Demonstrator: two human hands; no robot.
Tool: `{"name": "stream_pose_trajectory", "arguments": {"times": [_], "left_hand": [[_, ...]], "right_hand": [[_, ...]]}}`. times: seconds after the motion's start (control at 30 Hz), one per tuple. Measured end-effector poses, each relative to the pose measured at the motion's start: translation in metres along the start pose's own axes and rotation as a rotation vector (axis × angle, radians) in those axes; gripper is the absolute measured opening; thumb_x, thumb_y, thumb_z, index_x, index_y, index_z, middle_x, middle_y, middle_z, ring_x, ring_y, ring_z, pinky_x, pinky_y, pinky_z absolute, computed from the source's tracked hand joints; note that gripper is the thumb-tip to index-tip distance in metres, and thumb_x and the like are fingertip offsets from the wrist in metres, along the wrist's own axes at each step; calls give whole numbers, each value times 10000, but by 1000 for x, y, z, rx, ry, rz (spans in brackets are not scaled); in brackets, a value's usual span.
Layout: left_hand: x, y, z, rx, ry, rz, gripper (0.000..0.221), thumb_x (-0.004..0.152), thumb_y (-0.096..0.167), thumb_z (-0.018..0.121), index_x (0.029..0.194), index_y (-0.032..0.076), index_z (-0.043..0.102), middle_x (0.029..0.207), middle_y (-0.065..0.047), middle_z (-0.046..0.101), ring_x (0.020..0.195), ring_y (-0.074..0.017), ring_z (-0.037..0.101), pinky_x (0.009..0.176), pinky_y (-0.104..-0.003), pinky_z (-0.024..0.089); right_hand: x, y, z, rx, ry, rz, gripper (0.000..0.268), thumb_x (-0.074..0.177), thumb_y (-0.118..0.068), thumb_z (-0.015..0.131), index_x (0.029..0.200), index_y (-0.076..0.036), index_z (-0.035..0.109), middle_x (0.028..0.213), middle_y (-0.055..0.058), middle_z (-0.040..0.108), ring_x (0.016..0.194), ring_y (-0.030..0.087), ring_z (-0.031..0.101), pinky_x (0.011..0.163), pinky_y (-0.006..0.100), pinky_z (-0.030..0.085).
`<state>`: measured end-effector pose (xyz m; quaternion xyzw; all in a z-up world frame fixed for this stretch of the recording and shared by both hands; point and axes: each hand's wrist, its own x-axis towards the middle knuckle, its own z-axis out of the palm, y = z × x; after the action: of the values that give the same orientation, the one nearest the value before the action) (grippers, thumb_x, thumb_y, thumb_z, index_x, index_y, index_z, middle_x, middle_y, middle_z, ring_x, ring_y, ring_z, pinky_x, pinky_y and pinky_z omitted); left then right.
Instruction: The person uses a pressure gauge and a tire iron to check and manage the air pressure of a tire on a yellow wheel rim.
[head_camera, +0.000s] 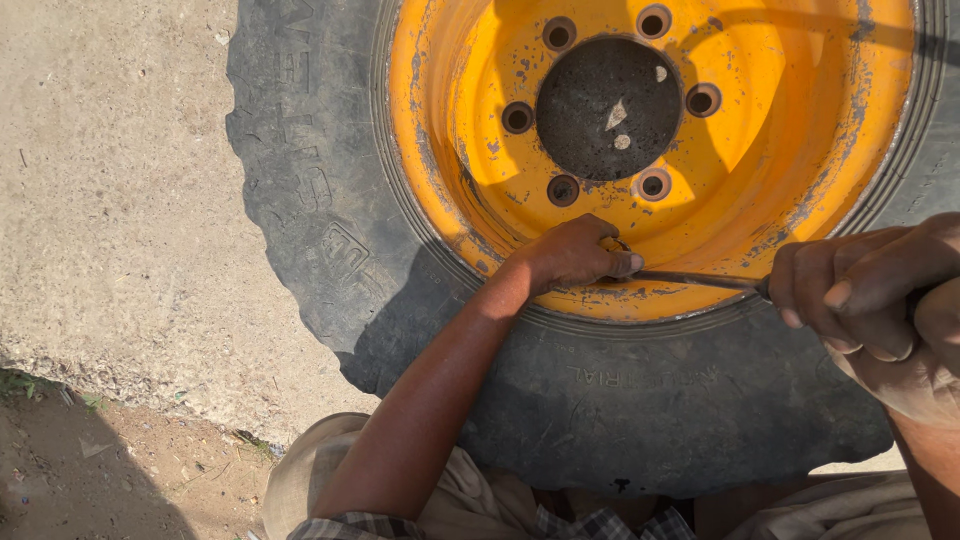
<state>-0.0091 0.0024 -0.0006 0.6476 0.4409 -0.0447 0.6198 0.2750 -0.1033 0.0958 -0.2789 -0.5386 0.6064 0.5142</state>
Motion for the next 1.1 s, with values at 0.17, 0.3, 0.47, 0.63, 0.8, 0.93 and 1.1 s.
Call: {"name": "stream_pose_trajectory", "arguments": {"times": [0.17,0.3,0.47,0.63,0.8,0.93,1.1], "left_hand": [[4,-1,3,36,16,-51,703,841,515,753,1320,15,634,1231,-181,720,1165,-295,682,1011,-393,514],[1,2,0,9,-10,-28,653,834,504,725,1285,33,688,1208,-164,754,1138,-280,711,1007,-387,523],[-2,7,-2,4,-17,-60,629,838,487,729,1277,39,690,1193,-144,754,1128,-265,711,998,-381,524],[-3,5,-1,-24,-34,-54,615,844,493,714,1284,64,690,1205,-135,757,1132,-260,713,1013,-381,510],[1,-3,-2,-147,-69,-92,637,895,567,635,1304,83,700,1248,-143,754,1171,-277,709,1021,-401,535],[6,-6,-6,-48,-89,-13,656,884,577,656,1333,99,663,1278,-120,720,1210,-273,660,1042,-408,501],[2,-7,-2,-12,-71,25,668,835,580,692,1319,119,677,1248,-106,740,1177,-267,683,1030,-415,508]], "right_hand": [[14,-18,21,-11,72,54,361,1064,-469,542,1113,-155,714,518,-99,463,572,100,478,669,405,476],[24,-34,31,-155,58,63,396,1092,-513,486,1083,-162,671,540,-84,441,535,101,497,668,410,531],[21,-27,26,45,71,105,394,1083,-449,519,1074,-116,731,548,-101,456,534,76,443,670,393,407],[11,-15,19,131,-16,43,306,1057,-363,565,1089,-101,719,564,-94,504,583,89,465,644,356,427],[2,-7,10,138,-19,44,328,1071,-394,537,1062,-114,708,572,-91,514,586,78,486,638,352,439],[0,2,-6,105,27,0,344,1040,-448,552,1027,-135,696,571,-102,533,563,80,494,617,351,429],[0,2,-5,138,31,19,343,1093,-426,532,951,-159,692,548,-110,486,509,75,479,576,336,432]]}}
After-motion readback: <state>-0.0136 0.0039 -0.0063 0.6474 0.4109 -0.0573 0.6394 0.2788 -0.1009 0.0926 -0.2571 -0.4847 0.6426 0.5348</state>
